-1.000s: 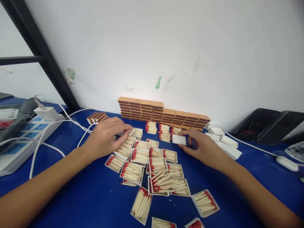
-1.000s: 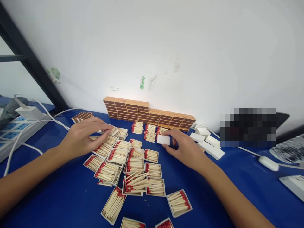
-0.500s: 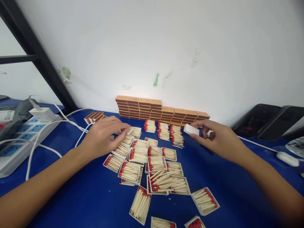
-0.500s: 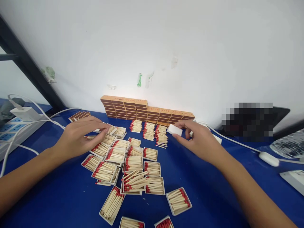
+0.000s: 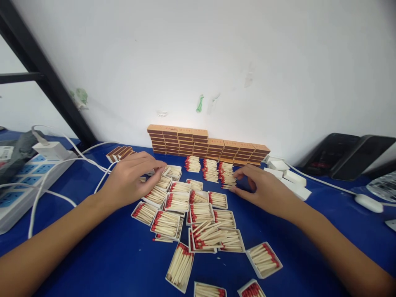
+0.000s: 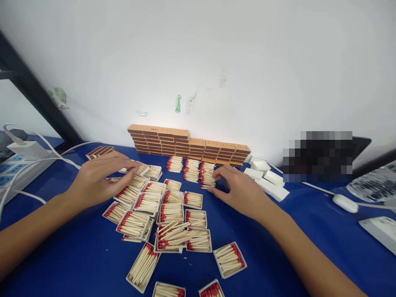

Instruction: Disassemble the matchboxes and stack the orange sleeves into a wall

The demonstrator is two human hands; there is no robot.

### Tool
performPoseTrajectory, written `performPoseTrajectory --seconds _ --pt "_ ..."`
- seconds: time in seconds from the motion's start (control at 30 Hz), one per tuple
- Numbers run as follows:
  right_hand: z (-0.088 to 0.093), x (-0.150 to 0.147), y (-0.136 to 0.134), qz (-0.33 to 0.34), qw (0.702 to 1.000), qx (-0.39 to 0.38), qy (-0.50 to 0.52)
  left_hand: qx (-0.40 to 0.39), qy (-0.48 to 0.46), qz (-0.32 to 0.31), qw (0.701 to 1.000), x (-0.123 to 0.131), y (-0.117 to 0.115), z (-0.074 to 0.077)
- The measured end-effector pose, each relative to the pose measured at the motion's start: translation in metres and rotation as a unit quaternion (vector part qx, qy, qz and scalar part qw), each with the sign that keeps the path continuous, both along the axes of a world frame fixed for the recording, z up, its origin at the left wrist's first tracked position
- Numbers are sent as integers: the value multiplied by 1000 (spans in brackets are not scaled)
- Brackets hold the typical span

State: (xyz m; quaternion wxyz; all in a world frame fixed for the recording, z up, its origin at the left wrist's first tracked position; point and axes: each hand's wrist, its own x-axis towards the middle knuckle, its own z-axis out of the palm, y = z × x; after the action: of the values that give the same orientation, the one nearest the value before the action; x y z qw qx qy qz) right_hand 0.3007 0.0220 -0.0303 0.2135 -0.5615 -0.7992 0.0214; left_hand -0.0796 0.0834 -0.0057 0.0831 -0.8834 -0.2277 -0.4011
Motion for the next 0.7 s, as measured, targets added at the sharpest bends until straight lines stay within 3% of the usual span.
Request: performPoseTrajectory --seconds 0.7 --pt "-16 -4 12 -35 996 27 75 0 4 -6 1000 0 0 2"
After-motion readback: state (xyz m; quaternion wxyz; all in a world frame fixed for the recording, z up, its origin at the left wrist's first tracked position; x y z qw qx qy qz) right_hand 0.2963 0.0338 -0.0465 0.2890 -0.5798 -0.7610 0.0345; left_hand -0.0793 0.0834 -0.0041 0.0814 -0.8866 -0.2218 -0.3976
